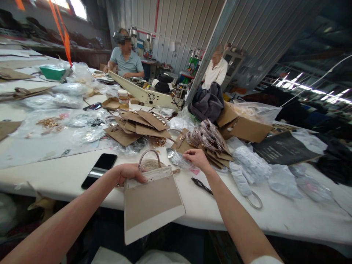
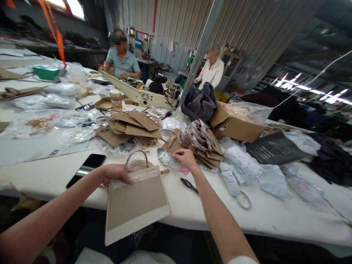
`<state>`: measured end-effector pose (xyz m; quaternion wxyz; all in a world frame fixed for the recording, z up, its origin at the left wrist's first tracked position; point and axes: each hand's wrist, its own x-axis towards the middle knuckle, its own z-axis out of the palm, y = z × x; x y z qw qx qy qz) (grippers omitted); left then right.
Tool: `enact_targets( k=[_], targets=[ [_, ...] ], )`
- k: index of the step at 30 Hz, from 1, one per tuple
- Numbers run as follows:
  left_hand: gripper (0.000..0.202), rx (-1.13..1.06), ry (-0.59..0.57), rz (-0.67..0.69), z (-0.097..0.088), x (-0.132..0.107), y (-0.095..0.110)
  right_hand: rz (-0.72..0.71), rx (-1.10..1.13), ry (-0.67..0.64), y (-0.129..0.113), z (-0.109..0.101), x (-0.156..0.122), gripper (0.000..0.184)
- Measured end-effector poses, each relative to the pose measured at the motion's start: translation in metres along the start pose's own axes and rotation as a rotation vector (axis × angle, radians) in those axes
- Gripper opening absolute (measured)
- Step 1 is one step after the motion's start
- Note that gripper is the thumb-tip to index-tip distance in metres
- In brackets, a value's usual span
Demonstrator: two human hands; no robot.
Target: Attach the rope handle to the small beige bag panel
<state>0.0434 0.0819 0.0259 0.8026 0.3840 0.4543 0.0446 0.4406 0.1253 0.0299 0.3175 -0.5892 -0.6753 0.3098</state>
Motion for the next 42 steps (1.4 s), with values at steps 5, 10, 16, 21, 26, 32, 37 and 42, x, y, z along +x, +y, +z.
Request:
enact_targets(
  k=[5, 10, 16, 21, 26, 32, 37, 42],
  targets=[
    [0.069, 0.030, -0.011, -0.004, -0.002, 0.002, -0.001, 0.036, 0.157, 0.003, 0.000, 0.003, -0.004, 0.039],
    [0.065, 0.041, -0.024, -0.005, 0.001, 0.000, 0.001, 0.088, 0.277, 0.103, 0.002, 0.005, -0.006, 0.049],
    [0.070, 0.041, -0.045, 0.011, 0.002, -0.001, 0.002, 0.107, 0.352, 0.196, -0.004, 0.000, -0.011, 0.062],
    [0.068, 0.036, -0.052, 0.020, 0.001, -0.001, 0.002, 0.038, 0.429, 0.261, -0.048, 0.005, -0.038, 0.053],
    [0.055, 0.053, -0.080, 0.026, 0.003, -0.002, 0.005, -0.039, 0.428, -0.103, -0.107, 0.052, -0.089, 0.025],
    [0.056, 0.051, -0.062, 0.041, 0.008, -0.005, 0.005, -0.189, 0.074, -0.226, -0.120, 0.102, -0.111, 0.021],
    [0.057, 0.043, -0.026, 0.051, 0.008, -0.005, 0.004, -0.342, -0.033, -0.169, -0.125, 0.101, -0.098, 0.027],
    [0.056, 0.040, -0.057, 0.088, 0.005, -0.002, 0.001, -0.349, -0.050, -0.219, -0.130, 0.107, -0.088, 0.028]
  ],
)
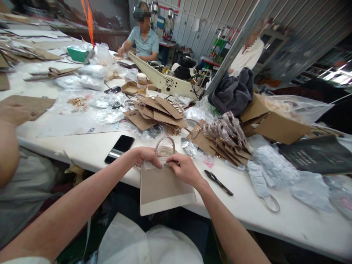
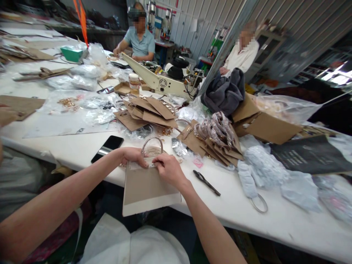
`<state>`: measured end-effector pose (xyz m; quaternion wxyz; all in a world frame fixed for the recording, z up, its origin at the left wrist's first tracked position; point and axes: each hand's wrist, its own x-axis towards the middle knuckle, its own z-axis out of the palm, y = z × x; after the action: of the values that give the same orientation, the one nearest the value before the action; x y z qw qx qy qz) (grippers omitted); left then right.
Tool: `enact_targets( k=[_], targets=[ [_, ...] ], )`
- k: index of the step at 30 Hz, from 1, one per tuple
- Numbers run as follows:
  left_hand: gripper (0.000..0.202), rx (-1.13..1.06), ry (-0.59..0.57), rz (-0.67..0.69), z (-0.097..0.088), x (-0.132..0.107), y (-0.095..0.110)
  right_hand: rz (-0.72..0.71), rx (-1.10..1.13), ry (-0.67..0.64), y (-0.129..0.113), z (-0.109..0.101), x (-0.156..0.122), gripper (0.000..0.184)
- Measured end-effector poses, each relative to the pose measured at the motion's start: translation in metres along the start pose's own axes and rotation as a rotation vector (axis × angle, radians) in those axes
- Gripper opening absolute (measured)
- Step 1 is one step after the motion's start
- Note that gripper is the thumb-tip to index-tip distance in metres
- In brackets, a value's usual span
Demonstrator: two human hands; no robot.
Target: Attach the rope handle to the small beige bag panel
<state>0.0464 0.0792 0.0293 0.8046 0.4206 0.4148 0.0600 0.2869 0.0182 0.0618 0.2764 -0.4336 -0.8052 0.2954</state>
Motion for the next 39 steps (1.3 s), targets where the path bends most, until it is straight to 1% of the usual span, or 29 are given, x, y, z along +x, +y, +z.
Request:
enact_targets(
  k=[2, 6, 9, 12, 17, 23, 28, 30, 33, 35, 37, 39],
  targets=[
    [0.057, 0.008, 0.000, -0.006, -0.002, 0.002, -0.001, 0.001, -0.027, -0.003, 0.000, 0.003, 0.002, 0.027],
    [0.058, 0.042, 0.020, -0.011, -0.003, 0.002, -0.001, 0.010, -0.073, 0.042, -0.001, 0.009, 0.000, 0.027],
    [0.050, 0.051, 0.007, 0.033, -0.002, 0.000, -0.001, 0.002, -0.092, 0.069, -0.001, 0.013, -0.004, 0.023],
    [0.046, 0.058, -0.004, 0.041, -0.001, -0.001, 0.000, -0.004, -0.090, 0.088, -0.002, 0.015, -0.007, 0.020],
    [0.049, 0.045, -0.018, 0.056, -0.002, 0.000, -0.001, -0.004, -0.086, 0.094, -0.001, 0.017, -0.008, 0.020],
    [0.045, 0.057, -0.009, 0.069, -0.004, 0.002, -0.005, 0.024, -0.130, 0.107, -0.002, 0.021, -0.010, 0.020],
    [0.046, 0.037, 0.000, 0.063, -0.004, 0.000, -0.005, -0.008, -0.160, 0.072, -0.003, 0.019, -0.009, 0.020],
    [0.046, 0.028, -0.001, 0.064, -0.003, -0.001, -0.004, -0.041, -0.162, 0.043, -0.002, 0.017, -0.011, 0.025],
    [0.046, 0.025, -0.005, 0.054, -0.001, -0.001, -0.003, -0.089, -0.156, -0.009, 0.002, 0.013, -0.017, 0.042],
    [0.048, 0.030, -0.005, 0.049, -0.001, -0.002, -0.002, -0.112, -0.143, -0.025, 0.006, 0.012, -0.022, 0.049],
    [0.048, 0.043, -0.003, 0.051, -0.001, -0.001, -0.002, -0.129, -0.124, -0.026, 0.009, 0.013, -0.026, 0.049],
    [0.048, 0.053, 0.000, 0.059, -0.001, -0.001, -0.002, -0.125, -0.093, -0.004, 0.010, 0.015, -0.026, 0.044]
  ],
)
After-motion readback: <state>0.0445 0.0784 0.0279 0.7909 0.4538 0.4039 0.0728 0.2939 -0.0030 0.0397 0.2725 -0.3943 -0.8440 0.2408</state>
